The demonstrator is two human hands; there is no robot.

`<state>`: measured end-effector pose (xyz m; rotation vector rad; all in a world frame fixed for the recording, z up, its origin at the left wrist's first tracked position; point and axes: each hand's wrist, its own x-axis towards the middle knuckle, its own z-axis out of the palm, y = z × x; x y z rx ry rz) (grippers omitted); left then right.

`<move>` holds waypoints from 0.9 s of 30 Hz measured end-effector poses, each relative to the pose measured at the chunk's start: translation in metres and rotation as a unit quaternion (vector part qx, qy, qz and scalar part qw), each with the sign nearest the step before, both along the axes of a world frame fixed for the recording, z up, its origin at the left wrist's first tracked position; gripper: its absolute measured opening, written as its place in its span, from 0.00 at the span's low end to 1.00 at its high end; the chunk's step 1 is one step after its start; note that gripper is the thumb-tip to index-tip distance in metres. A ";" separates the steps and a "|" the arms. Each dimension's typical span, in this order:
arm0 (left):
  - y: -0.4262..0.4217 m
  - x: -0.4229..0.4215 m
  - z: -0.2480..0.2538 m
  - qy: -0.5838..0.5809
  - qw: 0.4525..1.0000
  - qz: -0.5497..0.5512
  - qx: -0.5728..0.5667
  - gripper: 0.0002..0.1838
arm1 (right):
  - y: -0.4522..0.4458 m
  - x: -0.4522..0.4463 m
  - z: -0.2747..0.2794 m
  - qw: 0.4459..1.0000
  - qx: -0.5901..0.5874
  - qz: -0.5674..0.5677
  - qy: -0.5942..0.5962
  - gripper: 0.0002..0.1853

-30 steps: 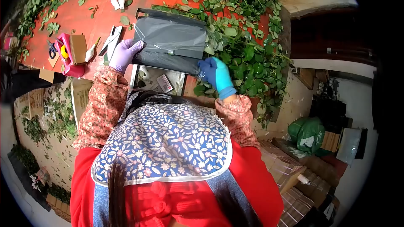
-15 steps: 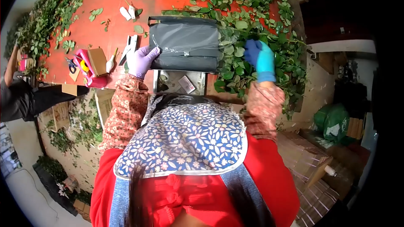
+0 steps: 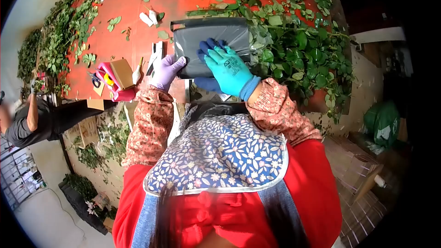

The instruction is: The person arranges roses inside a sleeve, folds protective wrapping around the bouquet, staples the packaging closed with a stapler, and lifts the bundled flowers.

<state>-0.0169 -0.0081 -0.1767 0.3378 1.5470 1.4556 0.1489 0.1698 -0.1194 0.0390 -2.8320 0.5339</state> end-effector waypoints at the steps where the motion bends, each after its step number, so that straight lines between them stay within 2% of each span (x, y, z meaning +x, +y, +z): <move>1: -0.003 -0.003 0.003 -0.020 1.000 -0.018 -0.008 0.12 | -0.002 0.002 0.003 1.000 -0.003 -0.003 0.004 0.36; 3: -0.002 -0.002 0.008 -0.007 1.000 -0.025 -0.002 0.12 | -0.001 0.003 0.001 1.000 0.022 0.001 -0.006 0.36; 5: -0.012 -0.012 -0.015 0.035 0.998 -0.050 -0.002 0.13 | -0.005 0.003 0.001 0.999 0.042 0.004 -0.014 0.36; 7: -0.008 -0.009 0.003 0.035 0.997 -0.062 0.003 0.13 | -0.011 0.007 0.006 0.998 0.038 -0.004 -0.040 0.35; 10: -0.007 0.000 0.026 -0.013 0.999 -0.031 0.013 0.12 | -0.012 0.006 0.003 0.994 0.093 0.000 -0.052 0.35; 13: -0.025 -0.008 0.023 -0.070 0.997 -0.002 0.022 0.13 | -0.011 0.004 0.003 0.993 0.104 0.004 -0.052 0.35; 14: -0.031 -0.013 0.022 -0.043 0.998 -0.038 0.021 0.16 | -0.011 0.004 0.004 0.993 0.101 0.006 -0.054 0.35; 17: -0.025 -0.015 0.028 -0.035 0.999 -0.032 -0.019 0.19 | -0.011 0.003 0.008 0.996 0.080 0.006 -0.050 0.34; 18: -0.014 -0.011 0.035 0.042 0.994 -0.034 -0.094 0.23 | -0.011 0.003 0.003 0.994 0.096 0.007 -0.043 0.36; 19: -0.002 -0.008 0.039 0.056 0.990 -0.009 -0.126 0.23 | -0.010 0.003 0.000 0.994 0.098 0.005 -0.041 0.36; 21: 0.008 -0.008 0.042 0.149 0.974 -0.068 -0.155 0.22 | -0.011 0.003 0.001 0.991 0.128 -0.001 -0.032 0.37; 23: 0.004 -0.014 0.025 0.098 0.992 -0.048 -0.069 0.18 | -0.016 0.004 0.007 0.991 0.122 -0.023 -0.041 0.38; 26: -0.002 -0.018 0.013 0.080 0.993 -0.041 -0.073 0.18 | -0.034 -0.006 0.010 0.988 0.119 -0.069 -0.070 0.38; 27: 0.021 -0.003 0.010 0.099 0.991 -0.041 -0.086 0.17 | -0.011 0.003 0.001 0.987 0.109 -0.091 -0.079 0.38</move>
